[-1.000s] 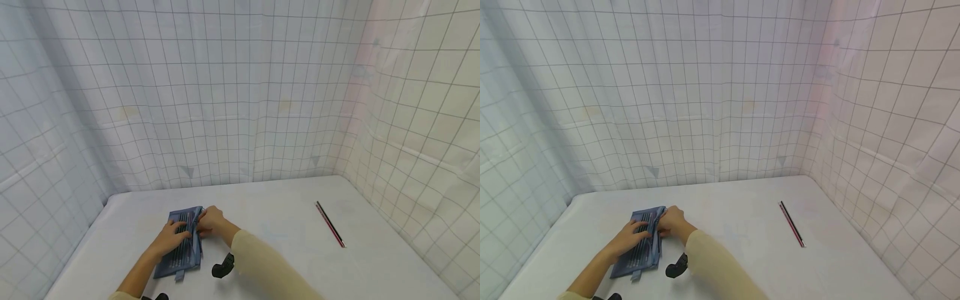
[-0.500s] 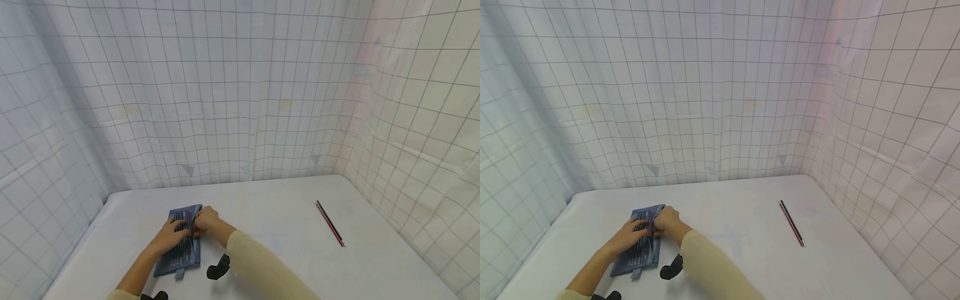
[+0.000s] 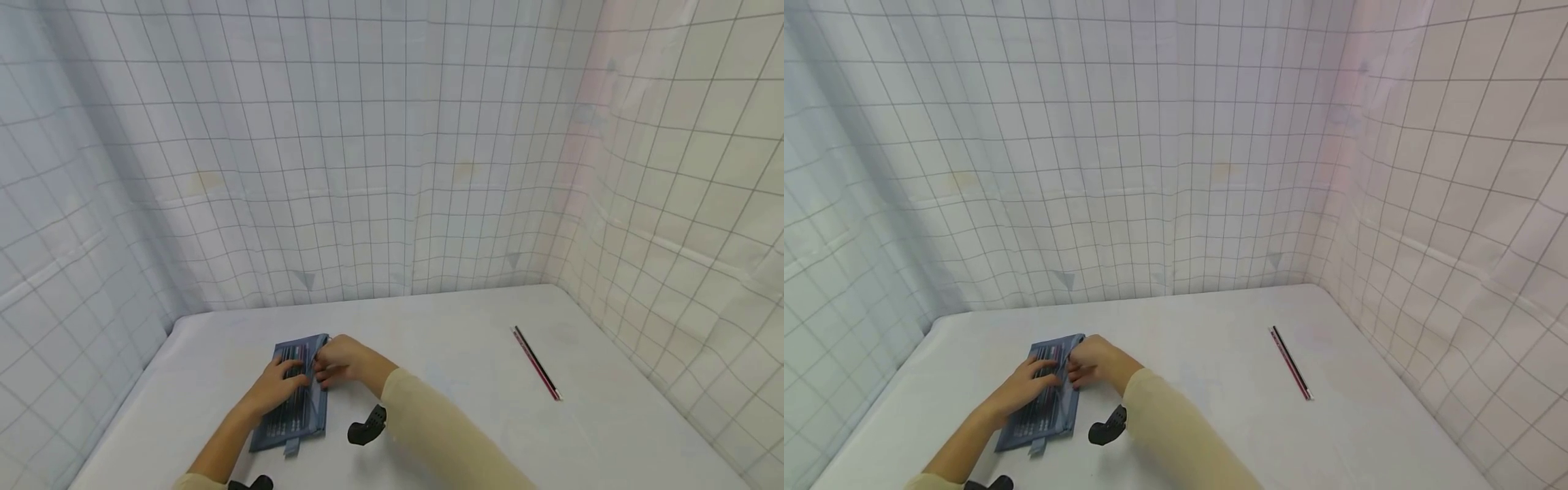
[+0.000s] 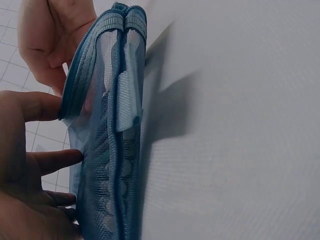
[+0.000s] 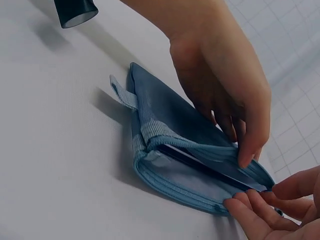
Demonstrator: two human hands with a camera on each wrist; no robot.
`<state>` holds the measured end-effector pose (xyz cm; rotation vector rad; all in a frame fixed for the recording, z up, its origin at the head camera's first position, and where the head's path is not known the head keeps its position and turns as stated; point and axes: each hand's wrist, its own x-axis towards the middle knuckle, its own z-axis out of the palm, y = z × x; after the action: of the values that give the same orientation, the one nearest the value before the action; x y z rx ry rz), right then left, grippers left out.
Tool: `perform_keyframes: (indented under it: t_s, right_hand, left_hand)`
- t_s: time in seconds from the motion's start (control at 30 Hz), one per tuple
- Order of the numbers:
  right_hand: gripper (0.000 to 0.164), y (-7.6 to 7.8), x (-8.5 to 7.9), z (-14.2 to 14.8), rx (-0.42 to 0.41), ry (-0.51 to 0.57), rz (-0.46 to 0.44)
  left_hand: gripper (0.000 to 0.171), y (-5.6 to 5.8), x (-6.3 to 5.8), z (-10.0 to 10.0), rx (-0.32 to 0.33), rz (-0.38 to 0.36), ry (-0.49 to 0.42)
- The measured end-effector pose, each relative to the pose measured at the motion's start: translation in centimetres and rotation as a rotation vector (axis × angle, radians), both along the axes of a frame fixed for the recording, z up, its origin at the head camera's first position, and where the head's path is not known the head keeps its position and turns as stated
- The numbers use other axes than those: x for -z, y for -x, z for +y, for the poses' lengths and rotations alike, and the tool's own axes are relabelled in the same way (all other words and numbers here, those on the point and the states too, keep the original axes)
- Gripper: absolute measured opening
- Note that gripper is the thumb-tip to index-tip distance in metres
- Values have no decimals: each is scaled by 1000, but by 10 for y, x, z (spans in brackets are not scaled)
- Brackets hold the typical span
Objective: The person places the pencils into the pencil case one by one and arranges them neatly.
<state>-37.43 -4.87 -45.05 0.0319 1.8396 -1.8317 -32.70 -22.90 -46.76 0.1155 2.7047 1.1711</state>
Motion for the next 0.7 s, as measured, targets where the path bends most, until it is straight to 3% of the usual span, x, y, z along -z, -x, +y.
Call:
perform_keyframes:
  t_s: [0.4, 0.7]
  right_hand:
    - [31, 4, -14, 33, -67, -38, 67]
    - [33, 10, -17, 48, -72, -48, 74]
  left_hand:
    - [68, 2, 3, 0, 5, 25, 23]
    - [69, 2, 5, 0, 6, 42, 23]
